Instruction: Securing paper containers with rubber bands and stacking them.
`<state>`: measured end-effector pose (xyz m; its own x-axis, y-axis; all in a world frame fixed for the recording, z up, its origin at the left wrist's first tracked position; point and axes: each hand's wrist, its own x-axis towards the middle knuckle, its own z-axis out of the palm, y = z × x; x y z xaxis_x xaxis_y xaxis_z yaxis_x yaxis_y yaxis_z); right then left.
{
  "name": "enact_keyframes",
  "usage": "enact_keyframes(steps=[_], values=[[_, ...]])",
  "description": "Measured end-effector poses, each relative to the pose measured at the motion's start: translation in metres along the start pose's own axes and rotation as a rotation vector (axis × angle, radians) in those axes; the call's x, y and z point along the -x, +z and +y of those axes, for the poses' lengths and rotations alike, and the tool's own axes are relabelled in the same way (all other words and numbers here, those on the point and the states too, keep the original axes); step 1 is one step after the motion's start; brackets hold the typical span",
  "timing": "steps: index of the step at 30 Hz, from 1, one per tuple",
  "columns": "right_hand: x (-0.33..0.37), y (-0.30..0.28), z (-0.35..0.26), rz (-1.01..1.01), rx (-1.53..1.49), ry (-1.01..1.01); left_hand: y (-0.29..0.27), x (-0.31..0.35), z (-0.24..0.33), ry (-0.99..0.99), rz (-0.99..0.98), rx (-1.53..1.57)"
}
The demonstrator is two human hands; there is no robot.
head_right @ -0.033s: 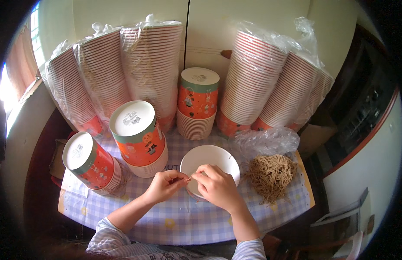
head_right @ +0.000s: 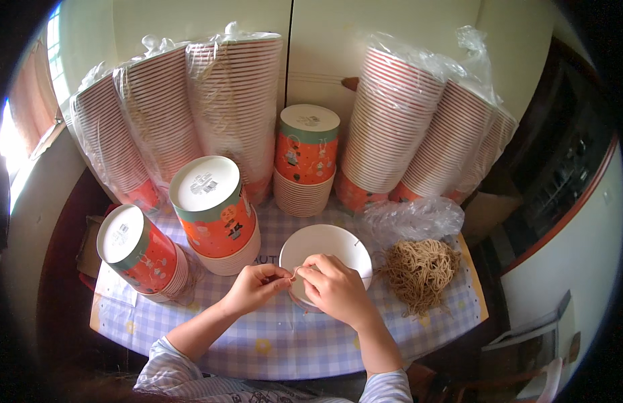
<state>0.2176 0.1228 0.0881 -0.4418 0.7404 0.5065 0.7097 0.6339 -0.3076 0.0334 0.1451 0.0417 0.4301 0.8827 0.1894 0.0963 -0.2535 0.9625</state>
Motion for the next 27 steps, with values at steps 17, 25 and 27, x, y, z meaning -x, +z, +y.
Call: enact_keyframes(steps=[17, 25, 27], values=[[0.0, 0.012, 0.012, -0.146, -0.248, 0.092, -0.004, -0.003, -0.005, -0.098, -0.165, 0.337], [0.0, 0.006, 0.007, -0.078, -0.215, 0.102, -0.004, -0.004, -0.008, -0.038, 0.017, 0.083], [-0.001, 0.006, 0.005, -0.05, -0.201, 0.078, -0.003, -0.003, -0.006, -0.037, 0.027, 0.086]])
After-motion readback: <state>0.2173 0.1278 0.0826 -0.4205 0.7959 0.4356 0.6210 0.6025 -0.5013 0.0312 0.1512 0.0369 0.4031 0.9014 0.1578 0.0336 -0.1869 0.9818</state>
